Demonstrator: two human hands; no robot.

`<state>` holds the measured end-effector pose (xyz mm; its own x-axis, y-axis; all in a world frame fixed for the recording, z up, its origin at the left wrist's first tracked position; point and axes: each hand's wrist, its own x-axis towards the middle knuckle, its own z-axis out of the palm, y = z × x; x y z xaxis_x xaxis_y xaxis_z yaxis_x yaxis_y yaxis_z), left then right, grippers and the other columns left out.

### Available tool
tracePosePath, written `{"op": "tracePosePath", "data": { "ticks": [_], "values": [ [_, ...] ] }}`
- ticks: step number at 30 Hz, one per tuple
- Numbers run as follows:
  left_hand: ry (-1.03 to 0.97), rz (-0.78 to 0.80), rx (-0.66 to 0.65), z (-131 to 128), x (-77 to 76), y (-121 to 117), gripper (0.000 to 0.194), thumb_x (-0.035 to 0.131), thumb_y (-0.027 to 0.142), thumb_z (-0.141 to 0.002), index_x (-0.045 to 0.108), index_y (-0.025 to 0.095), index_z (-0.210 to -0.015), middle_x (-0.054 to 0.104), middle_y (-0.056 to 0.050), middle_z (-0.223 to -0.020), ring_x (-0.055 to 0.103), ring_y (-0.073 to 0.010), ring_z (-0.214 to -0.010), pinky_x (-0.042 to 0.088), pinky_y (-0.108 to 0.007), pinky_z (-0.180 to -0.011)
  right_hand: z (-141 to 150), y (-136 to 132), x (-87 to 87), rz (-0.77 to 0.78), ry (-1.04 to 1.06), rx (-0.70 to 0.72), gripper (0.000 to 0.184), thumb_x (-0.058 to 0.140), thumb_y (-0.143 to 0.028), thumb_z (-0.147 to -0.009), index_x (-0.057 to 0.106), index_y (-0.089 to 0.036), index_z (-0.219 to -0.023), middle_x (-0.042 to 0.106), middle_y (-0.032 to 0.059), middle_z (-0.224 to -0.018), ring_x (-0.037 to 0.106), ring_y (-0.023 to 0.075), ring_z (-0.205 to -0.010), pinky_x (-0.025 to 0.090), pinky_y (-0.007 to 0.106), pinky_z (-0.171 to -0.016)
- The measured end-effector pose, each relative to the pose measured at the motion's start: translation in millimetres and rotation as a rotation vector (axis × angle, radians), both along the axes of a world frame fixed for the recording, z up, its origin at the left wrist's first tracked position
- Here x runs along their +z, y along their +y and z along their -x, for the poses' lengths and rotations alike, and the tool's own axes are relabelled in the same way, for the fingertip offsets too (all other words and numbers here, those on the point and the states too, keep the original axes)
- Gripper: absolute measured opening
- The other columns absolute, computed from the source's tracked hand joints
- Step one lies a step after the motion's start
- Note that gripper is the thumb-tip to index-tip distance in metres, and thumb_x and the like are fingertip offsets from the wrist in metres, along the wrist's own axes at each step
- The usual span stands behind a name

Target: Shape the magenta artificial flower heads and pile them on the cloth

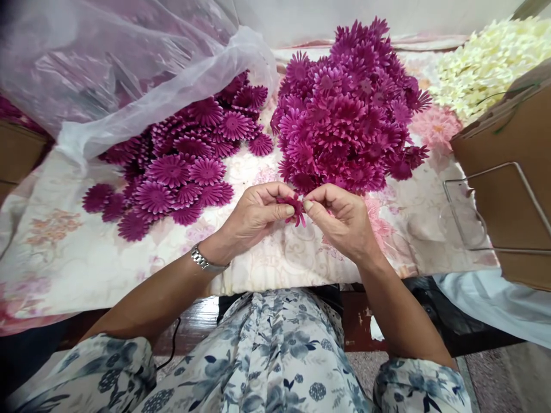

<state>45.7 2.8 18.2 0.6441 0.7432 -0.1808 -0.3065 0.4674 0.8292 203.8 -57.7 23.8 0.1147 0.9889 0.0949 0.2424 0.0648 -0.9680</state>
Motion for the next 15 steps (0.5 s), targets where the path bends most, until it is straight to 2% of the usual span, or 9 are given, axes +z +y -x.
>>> {"op": "tracePosePath", "data": {
  "ticks": [7,11,15],
  "values": [
    [0.066,-0.014,0.018,0.9,1.9,-1.8,0.008,0.068,0.018,-0.068,0.063,0.014,-0.072,0.06,0.002,-0.06,0.054,-0.0064,-0.054,0.045,-0.021,-0.056,-2.9,-1.9,-4.4,0.025,-0.037,0.046,0.013,0.062,-0.032,-0.082,0.065,-0.02,-0.079,0.061,-0.0005,-0.069,0.054,0.011,-0.062,0.042,0.025,-0.056],
    [0.178,-0.206,0.05,-0.6,1.8,-3.7,0.004,0.063,0.017,-0.072,0.062,0.014,-0.072,0.057,0.002,-0.06,0.051,-0.0063,-0.054,0.04,-0.021,-0.053,-2.6,-4.4,0.6,0.023,-0.082,0.095,0.016,0.063,-0.035,-0.082,0.064,-0.02,-0.088,0.063,0.0001,-0.077,0.056,0.0101,-0.065,0.044,0.024,-0.058],
    [0.318,-0.403,0.078,-1.9,3.1,-6.2,0.008,0.061,0.017,-0.073,0.06,0.014,-0.066,0.054,0.003,-0.059,0.046,-0.0062,-0.055,0.035,-0.02,-0.051,-0.8,-5.2,4.2,-0.025,-0.217,0.092,0.028,0.073,-0.037,-0.073,0.063,-0.021,-0.094,0.064,0.0018,-0.087,0.059,0.0126,-0.075,0.047,0.026,-0.065]
  ]
}}
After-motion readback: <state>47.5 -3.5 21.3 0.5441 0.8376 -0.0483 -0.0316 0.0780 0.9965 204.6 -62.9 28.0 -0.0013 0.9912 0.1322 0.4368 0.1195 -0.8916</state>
